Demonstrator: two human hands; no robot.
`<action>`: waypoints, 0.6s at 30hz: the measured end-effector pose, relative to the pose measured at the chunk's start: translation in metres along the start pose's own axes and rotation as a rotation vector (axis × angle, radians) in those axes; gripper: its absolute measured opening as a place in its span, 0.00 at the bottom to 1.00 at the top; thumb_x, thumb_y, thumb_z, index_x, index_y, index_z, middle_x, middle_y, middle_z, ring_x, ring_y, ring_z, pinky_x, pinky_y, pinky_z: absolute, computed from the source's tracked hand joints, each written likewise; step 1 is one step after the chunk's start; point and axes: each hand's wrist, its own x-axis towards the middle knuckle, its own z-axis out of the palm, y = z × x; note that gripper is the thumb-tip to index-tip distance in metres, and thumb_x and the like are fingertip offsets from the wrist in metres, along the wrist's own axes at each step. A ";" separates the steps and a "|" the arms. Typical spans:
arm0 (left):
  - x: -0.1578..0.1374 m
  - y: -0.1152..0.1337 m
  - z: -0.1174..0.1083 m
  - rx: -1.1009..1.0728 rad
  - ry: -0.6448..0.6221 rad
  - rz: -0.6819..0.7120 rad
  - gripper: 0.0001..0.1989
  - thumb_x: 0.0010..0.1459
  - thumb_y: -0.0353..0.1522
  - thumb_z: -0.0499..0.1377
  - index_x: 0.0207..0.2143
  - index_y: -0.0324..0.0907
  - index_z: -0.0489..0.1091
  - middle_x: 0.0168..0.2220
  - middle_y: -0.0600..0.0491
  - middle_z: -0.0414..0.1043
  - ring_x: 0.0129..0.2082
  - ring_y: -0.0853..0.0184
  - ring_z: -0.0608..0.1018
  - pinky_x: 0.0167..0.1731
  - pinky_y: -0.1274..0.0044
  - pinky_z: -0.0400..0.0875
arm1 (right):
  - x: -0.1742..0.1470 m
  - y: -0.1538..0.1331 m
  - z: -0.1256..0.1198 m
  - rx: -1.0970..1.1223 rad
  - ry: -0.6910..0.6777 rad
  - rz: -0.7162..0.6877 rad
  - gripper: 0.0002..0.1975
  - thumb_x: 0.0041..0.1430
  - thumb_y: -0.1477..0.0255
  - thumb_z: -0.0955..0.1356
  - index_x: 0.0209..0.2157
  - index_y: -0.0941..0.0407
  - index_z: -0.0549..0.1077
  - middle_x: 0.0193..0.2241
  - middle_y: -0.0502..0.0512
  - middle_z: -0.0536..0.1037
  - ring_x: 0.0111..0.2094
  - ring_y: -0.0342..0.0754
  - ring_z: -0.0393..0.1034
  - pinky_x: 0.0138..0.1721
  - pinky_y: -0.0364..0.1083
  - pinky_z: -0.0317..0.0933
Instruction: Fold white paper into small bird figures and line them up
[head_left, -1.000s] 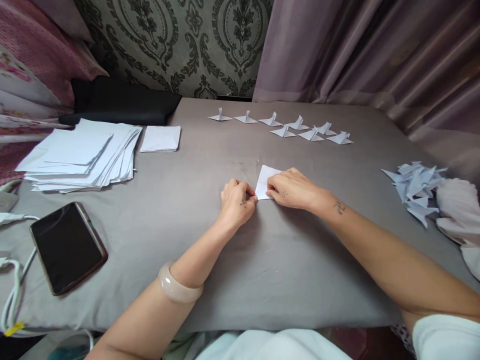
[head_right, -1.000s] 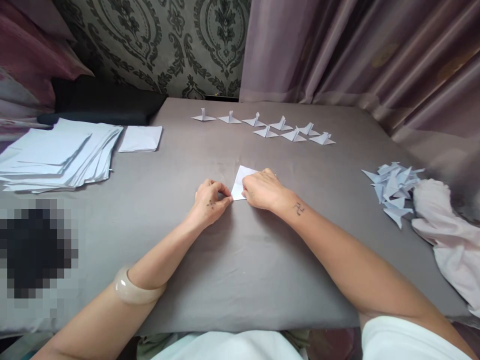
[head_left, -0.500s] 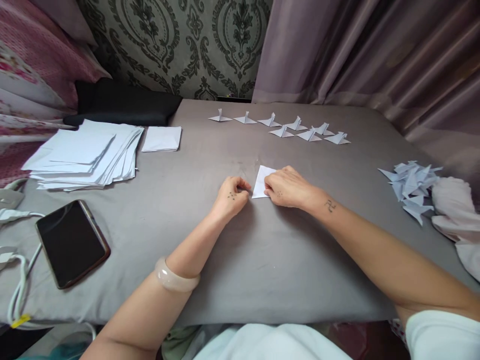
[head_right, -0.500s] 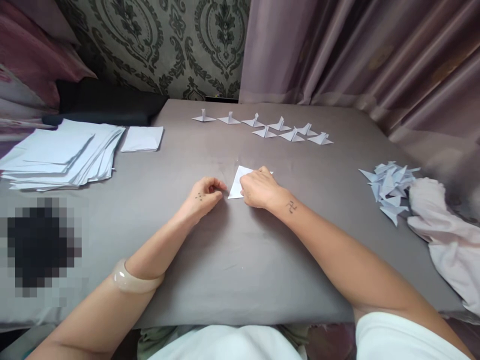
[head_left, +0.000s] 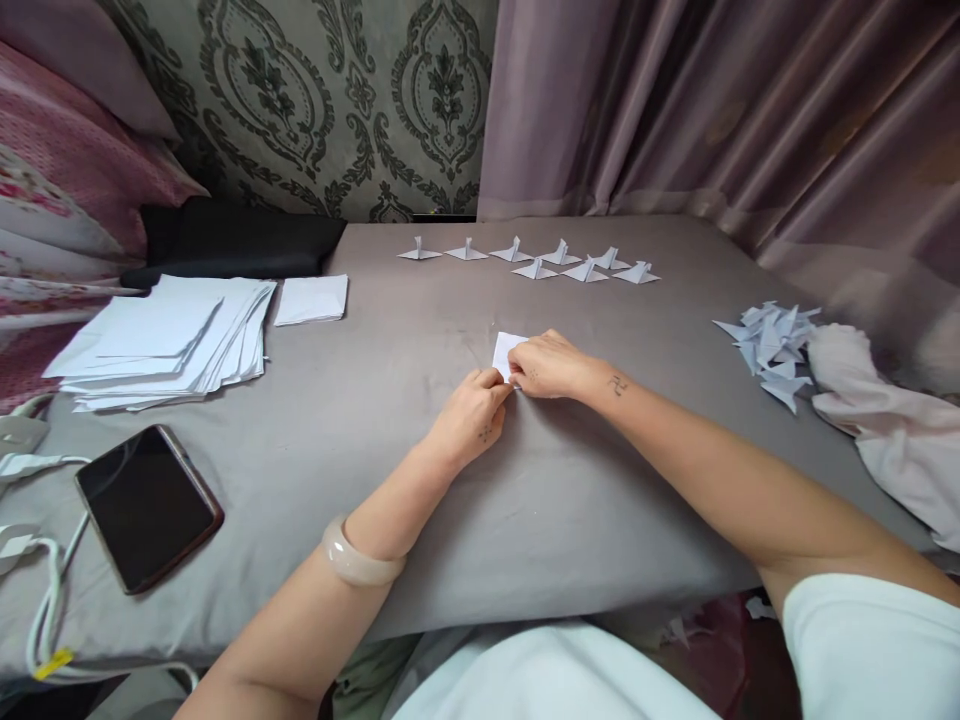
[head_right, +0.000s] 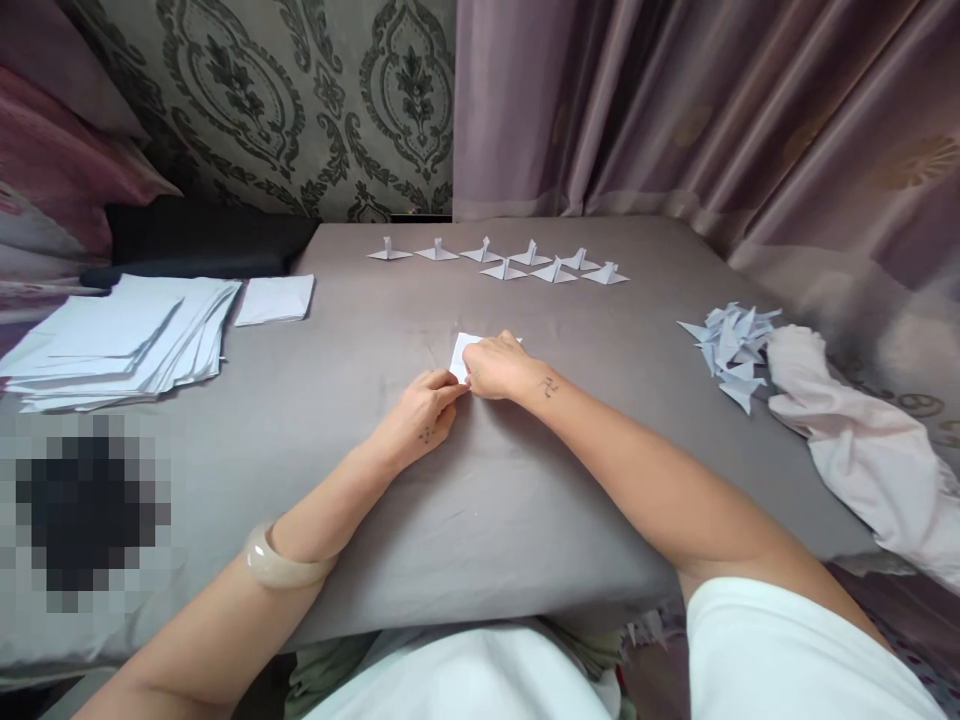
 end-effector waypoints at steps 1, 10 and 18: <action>0.000 0.001 -0.002 0.030 -0.025 -0.001 0.19 0.57 0.21 0.46 0.44 0.38 0.73 0.40 0.46 0.70 0.39 0.62 0.71 0.42 0.71 0.69 | -0.001 0.004 -0.001 0.020 0.002 -0.019 0.10 0.59 0.74 0.62 0.30 0.58 0.75 0.31 0.59 0.78 0.34 0.49 0.70 0.42 0.48 0.53; 0.002 0.009 -0.011 0.117 -0.147 0.009 0.20 0.60 0.21 0.44 0.48 0.35 0.71 0.38 0.45 0.67 0.36 0.61 0.66 0.40 0.72 0.67 | -0.043 0.021 0.043 0.642 0.662 0.244 0.10 0.58 0.69 0.61 0.34 0.56 0.73 0.31 0.52 0.78 0.31 0.45 0.69 0.36 0.43 0.60; 0.003 0.007 -0.009 0.150 -0.164 0.034 0.22 0.60 0.21 0.44 0.52 0.37 0.69 0.39 0.45 0.66 0.36 0.61 0.65 0.42 0.72 0.66 | -0.047 0.002 0.092 0.664 0.697 0.350 0.13 0.58 0.71 0.61 0.38 0.55 0.76 0.37 0.56 0.76 0.32 0.46 0.70 0.38 0.45 0.62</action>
